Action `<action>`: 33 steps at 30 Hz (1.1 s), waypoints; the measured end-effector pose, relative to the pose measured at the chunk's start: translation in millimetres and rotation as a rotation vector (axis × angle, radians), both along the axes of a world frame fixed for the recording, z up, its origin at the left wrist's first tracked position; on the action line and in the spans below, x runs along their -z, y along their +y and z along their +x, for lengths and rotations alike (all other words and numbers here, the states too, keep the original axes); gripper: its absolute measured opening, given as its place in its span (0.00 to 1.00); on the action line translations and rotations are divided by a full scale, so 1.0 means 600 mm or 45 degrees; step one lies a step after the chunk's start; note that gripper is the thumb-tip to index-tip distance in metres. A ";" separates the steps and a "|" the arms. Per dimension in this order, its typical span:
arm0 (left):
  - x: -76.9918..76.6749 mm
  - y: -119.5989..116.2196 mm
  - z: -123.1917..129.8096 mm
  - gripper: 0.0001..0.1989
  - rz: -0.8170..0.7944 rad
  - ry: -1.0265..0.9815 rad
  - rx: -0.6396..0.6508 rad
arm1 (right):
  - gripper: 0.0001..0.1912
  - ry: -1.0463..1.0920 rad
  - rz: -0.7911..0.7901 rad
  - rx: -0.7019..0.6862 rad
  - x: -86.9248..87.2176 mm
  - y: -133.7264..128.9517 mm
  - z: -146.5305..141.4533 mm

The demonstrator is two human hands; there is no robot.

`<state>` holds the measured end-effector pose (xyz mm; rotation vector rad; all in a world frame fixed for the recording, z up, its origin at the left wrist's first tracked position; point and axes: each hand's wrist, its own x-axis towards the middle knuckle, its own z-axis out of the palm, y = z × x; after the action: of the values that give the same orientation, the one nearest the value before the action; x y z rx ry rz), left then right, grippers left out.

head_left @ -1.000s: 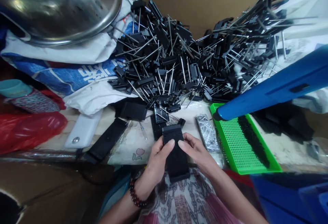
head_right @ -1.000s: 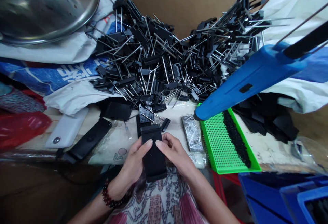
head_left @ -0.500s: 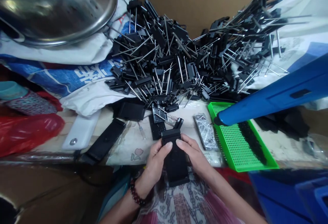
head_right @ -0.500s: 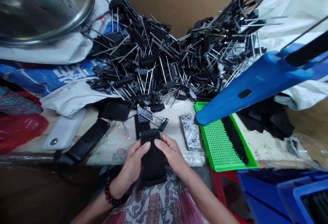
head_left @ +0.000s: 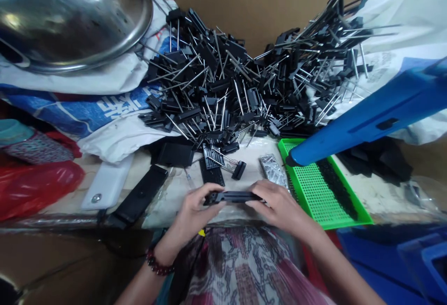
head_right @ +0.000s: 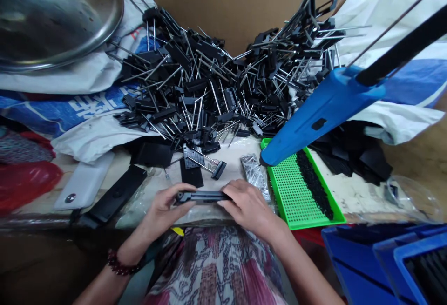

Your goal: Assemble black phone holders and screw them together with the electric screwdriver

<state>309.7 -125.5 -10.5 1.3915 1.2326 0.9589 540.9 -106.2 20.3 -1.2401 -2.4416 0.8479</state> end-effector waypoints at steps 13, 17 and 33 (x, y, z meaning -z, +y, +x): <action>-0.004 -0.023 0.014 0.10 0.601 0.943 0.509 | 0.14 -0.011 0.136 -0.251 0.039 -0.014 0.001; 0.013 -0.024 0.018 0.12 0.690 0.915 0.438 | 0.14 -0.002 0.130 -0.218 0.046 -0.015 0.001; -0.043 0.023 0.043 0.09 -0.124 -0.223 -0.028 | 0.22 0.449 -0.115 0.231 -0.022 0.010 -0.004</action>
<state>335.5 -111.4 15.2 1.1941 1.1494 1.0008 538.3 -100.4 33.6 -1.2020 -2.0034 1.0341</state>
